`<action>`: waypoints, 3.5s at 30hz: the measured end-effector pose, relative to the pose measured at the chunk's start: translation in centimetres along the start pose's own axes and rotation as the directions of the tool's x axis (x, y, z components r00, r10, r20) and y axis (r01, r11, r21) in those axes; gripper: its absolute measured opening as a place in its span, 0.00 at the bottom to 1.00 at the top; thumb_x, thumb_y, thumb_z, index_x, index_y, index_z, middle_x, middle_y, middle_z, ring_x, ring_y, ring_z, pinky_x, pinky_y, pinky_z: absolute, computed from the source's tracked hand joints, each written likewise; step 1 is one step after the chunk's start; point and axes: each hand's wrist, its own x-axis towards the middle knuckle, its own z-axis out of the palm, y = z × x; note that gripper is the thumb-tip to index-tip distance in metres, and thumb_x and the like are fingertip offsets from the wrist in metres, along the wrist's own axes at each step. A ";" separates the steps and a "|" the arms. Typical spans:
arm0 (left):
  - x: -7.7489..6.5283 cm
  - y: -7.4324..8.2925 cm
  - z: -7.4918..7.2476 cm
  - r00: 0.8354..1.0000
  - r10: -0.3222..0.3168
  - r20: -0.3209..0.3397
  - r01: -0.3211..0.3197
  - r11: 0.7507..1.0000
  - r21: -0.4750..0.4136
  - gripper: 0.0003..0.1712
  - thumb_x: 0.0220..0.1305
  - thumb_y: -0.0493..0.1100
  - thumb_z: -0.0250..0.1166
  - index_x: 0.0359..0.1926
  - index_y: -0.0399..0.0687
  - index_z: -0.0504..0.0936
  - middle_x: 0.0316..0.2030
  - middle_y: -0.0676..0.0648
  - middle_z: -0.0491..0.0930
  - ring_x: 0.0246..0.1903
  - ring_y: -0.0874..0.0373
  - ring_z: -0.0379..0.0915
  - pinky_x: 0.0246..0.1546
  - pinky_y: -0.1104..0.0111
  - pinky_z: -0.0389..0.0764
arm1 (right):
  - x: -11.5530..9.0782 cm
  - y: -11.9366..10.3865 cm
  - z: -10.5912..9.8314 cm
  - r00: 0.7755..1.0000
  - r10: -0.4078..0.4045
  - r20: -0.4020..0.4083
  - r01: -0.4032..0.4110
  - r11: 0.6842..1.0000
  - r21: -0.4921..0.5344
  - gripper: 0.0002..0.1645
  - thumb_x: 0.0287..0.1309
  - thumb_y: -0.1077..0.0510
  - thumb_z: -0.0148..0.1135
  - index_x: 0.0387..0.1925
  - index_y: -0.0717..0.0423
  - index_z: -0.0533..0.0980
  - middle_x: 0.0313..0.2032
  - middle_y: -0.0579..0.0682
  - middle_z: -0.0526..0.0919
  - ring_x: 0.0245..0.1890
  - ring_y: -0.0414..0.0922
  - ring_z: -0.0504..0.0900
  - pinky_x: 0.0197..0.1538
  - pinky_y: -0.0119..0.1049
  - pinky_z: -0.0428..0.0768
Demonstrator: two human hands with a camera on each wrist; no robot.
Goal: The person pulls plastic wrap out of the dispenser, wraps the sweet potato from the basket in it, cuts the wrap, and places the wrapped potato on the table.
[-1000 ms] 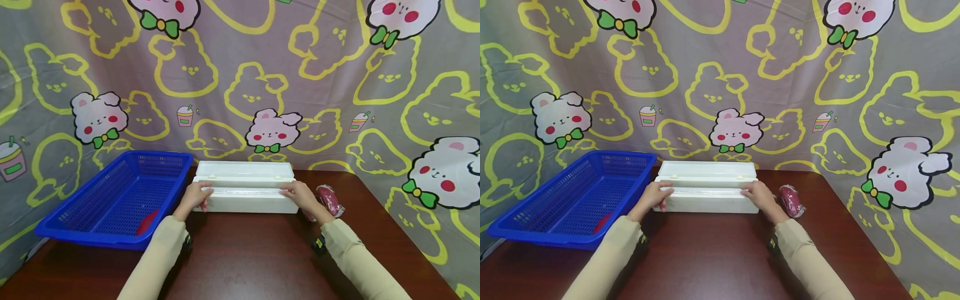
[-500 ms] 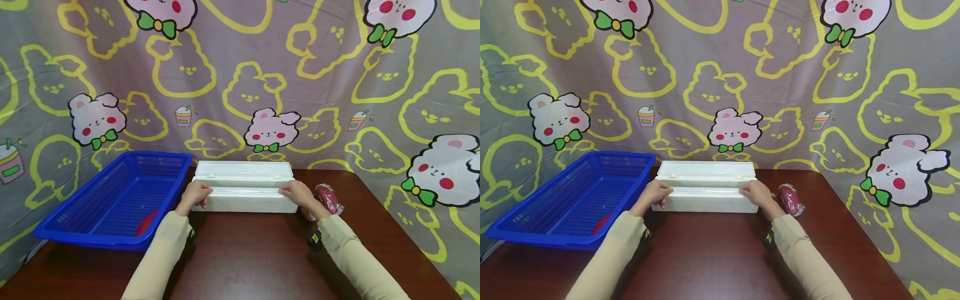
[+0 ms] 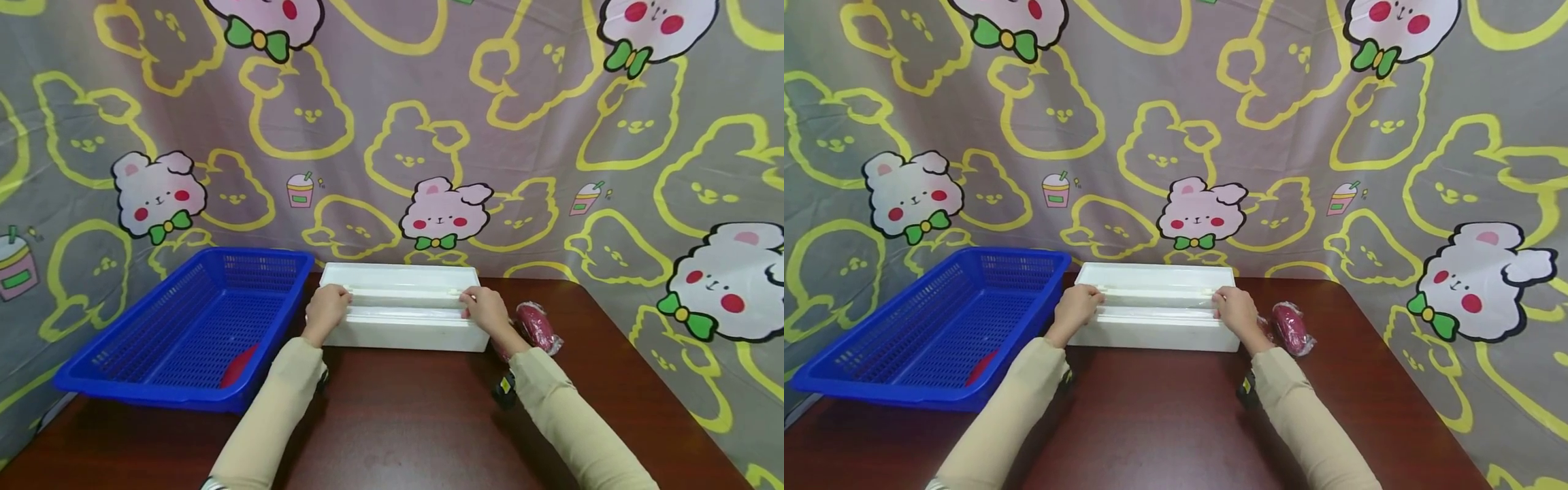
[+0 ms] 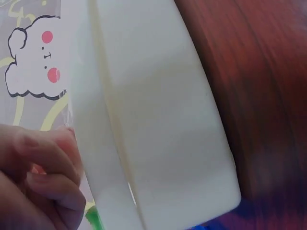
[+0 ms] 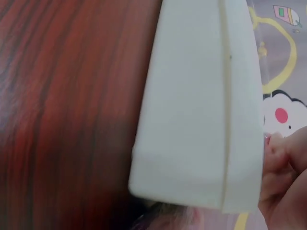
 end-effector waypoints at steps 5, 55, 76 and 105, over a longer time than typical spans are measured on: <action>0.0 0.3 -0.2 0.999 -0.048 0.001 0.047 0.984 -0.169 0.14 0.57 0.45 0.58 0.25 0.41 0.84 0.10 0.49 0.74 0.10 0.60 0.68 0.12 0.69 0.66 | 0.3 -0.6 -0.3 0.988 0.121 0.096 -0.142 0.957 0.251 0.14 0.62 0.62 0.48 0.37 0.71 0.75 0.19 0.56 0.81 0.08 0.38 0.71 0.13 0.30 0.70; 0.5 1.2 -2.7 0.998 -0.060 0.003 0.053 0.861 -0.506 0.13 0.56 0.37 0.61 0.35 0.27 0.81 0.25 0.38 0.81 0.16 0.58 0.78 0.17 0.71 0.77 | 1.0 -2.1 -2.5 0.929 0.288 0.233 -0.369 0.664 0.650 0.19 0.54 0.64 0.60 0.39 0.80 0.73 0.20 0.56 0.81 0.13 0.41 0.78 0.23 0.36 0.79; 0.4 1.1 -3.6 0.996 -0.090 0.005 0.075 0.796 -0.601 0.13 0.56 0.35 0.60 0.38 0.25 0.79 0.27 0.36 0.81 0.17 0.57 0.78 0.21 0.67 0.78 | 1.2 -2.4 -3.6 0.906 0.321 0.276 -0.418 0.570 0.708 0.20 0.55 0.66 0.57 0.45 0.80 0.69 0.19 0.54 0.81 0.16 0.42 0.80 0.22 0.32 0.78; 0.6 2.2 -5.6 0.998 -0.063 -0.014 0.039 0.765 -0.643 0.13 0.56 0.36 0.61 0.37 0.28 0.81 0.27 0.37 0.81 0.17 0.59 0.78 0.19 0.71 0.77 | 2.0 -3.6 -6.1 0.923 0.271 0.275 -0.385 0.611 0.691 0.15 0.56 0.65 0.57 0.41 0.76 0.73 0.19 0.53 0.81 0.16 0.42 0.80 0.23 0.32 0.78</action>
